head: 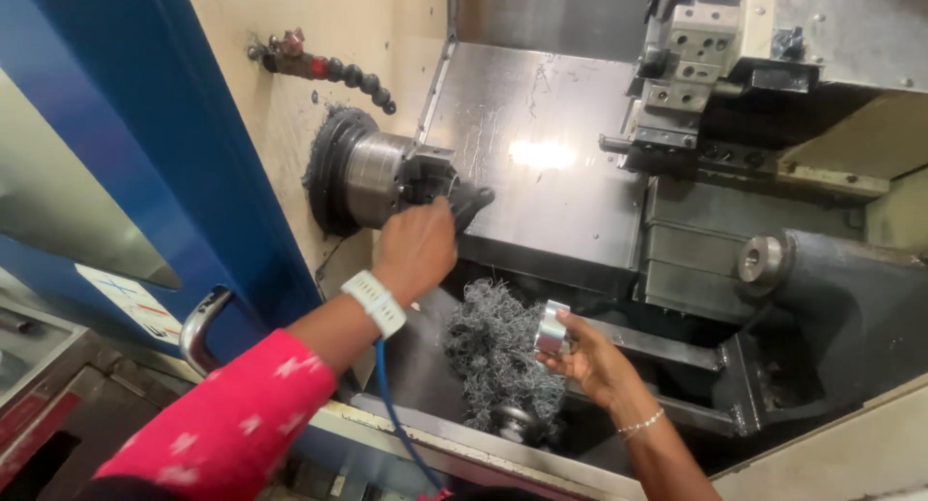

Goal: Operator loads a metal ring into a CNC lathe, cleans it with an air nozzle, and performs quality measurements using a digital gauge.

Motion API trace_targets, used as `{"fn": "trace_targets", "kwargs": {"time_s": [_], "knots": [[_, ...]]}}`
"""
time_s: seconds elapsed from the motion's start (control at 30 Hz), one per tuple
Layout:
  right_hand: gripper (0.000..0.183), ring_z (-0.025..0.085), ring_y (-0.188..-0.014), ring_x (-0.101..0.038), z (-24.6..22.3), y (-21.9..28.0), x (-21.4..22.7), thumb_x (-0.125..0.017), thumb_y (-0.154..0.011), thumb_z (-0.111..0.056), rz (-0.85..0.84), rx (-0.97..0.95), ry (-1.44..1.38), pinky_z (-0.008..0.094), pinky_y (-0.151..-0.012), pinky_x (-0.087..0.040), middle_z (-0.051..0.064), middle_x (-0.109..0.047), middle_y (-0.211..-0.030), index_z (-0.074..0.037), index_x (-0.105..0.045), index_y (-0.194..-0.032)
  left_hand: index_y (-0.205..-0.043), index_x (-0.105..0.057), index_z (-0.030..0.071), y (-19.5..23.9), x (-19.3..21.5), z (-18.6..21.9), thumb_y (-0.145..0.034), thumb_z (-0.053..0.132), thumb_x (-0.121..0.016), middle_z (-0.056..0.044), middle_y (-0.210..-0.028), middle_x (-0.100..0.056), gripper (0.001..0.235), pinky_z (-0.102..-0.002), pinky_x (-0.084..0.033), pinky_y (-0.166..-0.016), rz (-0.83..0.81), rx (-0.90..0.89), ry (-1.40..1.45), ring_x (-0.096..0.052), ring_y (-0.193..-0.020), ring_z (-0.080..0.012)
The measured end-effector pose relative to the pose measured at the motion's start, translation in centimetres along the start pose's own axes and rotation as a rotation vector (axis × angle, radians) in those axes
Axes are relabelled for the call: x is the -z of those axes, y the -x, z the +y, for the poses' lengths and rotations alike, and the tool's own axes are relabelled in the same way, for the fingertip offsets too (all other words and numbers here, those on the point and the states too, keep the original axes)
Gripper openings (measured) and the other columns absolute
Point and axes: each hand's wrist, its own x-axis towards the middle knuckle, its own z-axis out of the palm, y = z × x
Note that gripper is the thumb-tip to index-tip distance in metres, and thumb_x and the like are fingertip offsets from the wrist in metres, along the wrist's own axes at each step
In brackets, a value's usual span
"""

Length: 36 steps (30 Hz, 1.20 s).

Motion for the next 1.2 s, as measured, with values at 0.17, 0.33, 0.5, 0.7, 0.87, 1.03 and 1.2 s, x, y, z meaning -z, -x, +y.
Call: {"fn": "trace_targets", "kwargs": {"time_s": [0.17, 0.33, 0.5, 0.7, 0.87, 1.03, 1.2], "knots": [[0.073, 0.026, -0.077, -0.072, 0.0, 0.3, -0.8, -0.073, -0.083, -0.044, -0.032, 0.041, 0.045, 0.026, -0.058, -0.061, 0.025, -0.067, -0.101, 0.008, -0.055, -0.131, -0.088, -0.065, 0.003, 1.4, -4.1, -0.6, -0.083, 0.007, -0.064, -0.019, -0.081, -0.072, 0.006, -0.044, -0.060, -0.067, -0.058, -0.011, 0.035, -0.074, -0.076, -0.0344], [0.074, 0.027, -0.077, -0.073, 0.0, -0.2, -0.4, -0.074, -0.081, -0.044, -0.015, 0.022, 0.032, 0.027, -0.060, -0.062, 0.026, -0.067, -0.102, 0.009, -0.054, -0.131, -0.092, -0.065, 0.002, 1.8, -1.5, -0.8, -0.084, 0.007, -0.064, -0.018, -0.080, -0.072, 0.010, -0.043, -0.060, -0.065, -0.096, -0.002, -0.077, -0.075, -0.073, -0.0321], [0.077, 0.031, -0.084, -0.075, 0.1, -1.1, -1.2, -0.078, -0.079, -0.040, 0.008, 0.010, -0.007, 0.030, -0.071, -0.065, 0.029, -0.068, -0.107, 0.011, -0.053, -0.131, -0.095, -0.065, 0.001, 0.7, -3.4, -1.0, -0.086, 0.006, -0.065, -0.020, -0.081, -0.072, 0.010, -0.045, -0.059, -0.066, -0.048, -0.010, 0.015, -0.074, -0.074, -0.0357], [0.078, 0.032, -0.100, -0.073, -2.3, -3.9, -4.5, -0.080, -0.077, -0.038, 0.006, 0.091, 0.033, 0.039, -0.089, -0.065, 0.025, -0.066, -0.114, 0.011, -0.054, -0.131, -0.103, -0.061, -0.001, 4.2, -0.3, -2.0, -0.075, 0.010, -0.073, -0.020, -0.085, -0.073, 0.033, -0.046, -0.057, -0.071, -0.210, 0.049, 0.044, -0.072, -0.082, -0.0369], [0.074, 0.031, -0.102, -0.074, -4.9, -11.5, -9.4, -0.081, -0.079, -0.036, -0.050, 0.190, -0.038, 0.034, -0.086, -0.061, 0.025, -0.066, -0.120, 0.008, -0.053, -0.131, -0.104, -0.060, 0.001, 6.1, 4.6, -1.8, -0.080, 0.020, -0.074, -0.021, -0.083, -0.072, 0.034, -0.049, -0.055, -0.072, -0.193, 0.101, 0.123, -0.071, -0.079, -0.0399], [0.064, 0.030, -0.093, -0.073, -5.9, -20.2, -13.8, -0.077, -0.085, -0.035, -0.077, 0.270, -0.083, 0.032, -0.076, -0.066, 0.023, -0.064, -0.118, 0.004, -0.053, -0.130, -0.107, -0.064, 0.010, 10.0, 12.5, -2.9, -0.090, 0.040, -0.073, -0.019, -0.081, -0.072, 0.035, -0.050, -0.052, -0.071, -0.243, 0.345, 0.223, -0.069, -0.080, -0.0409], [0.062, 0.028, -0.090, -0.072, -5.0, -24.7, -14.6, -0.082, -0.085, -0.031, -0.081, 0.326, -0.159, 0.032, -0.067, -0.066, 0.017, -0.064, -0.114, 0.001, -0.055, -0.130, -0.116, -0.071, 0.009, 14.7, 15.7, -8.6, -0.085, 0.044, -0.076, -0.015, -0.082, -0.075, 0.047, -0.040, -0.057, -0.066, 0.141, 0.231, 0.450, -0.074, -0.073, -0.0331]]}}
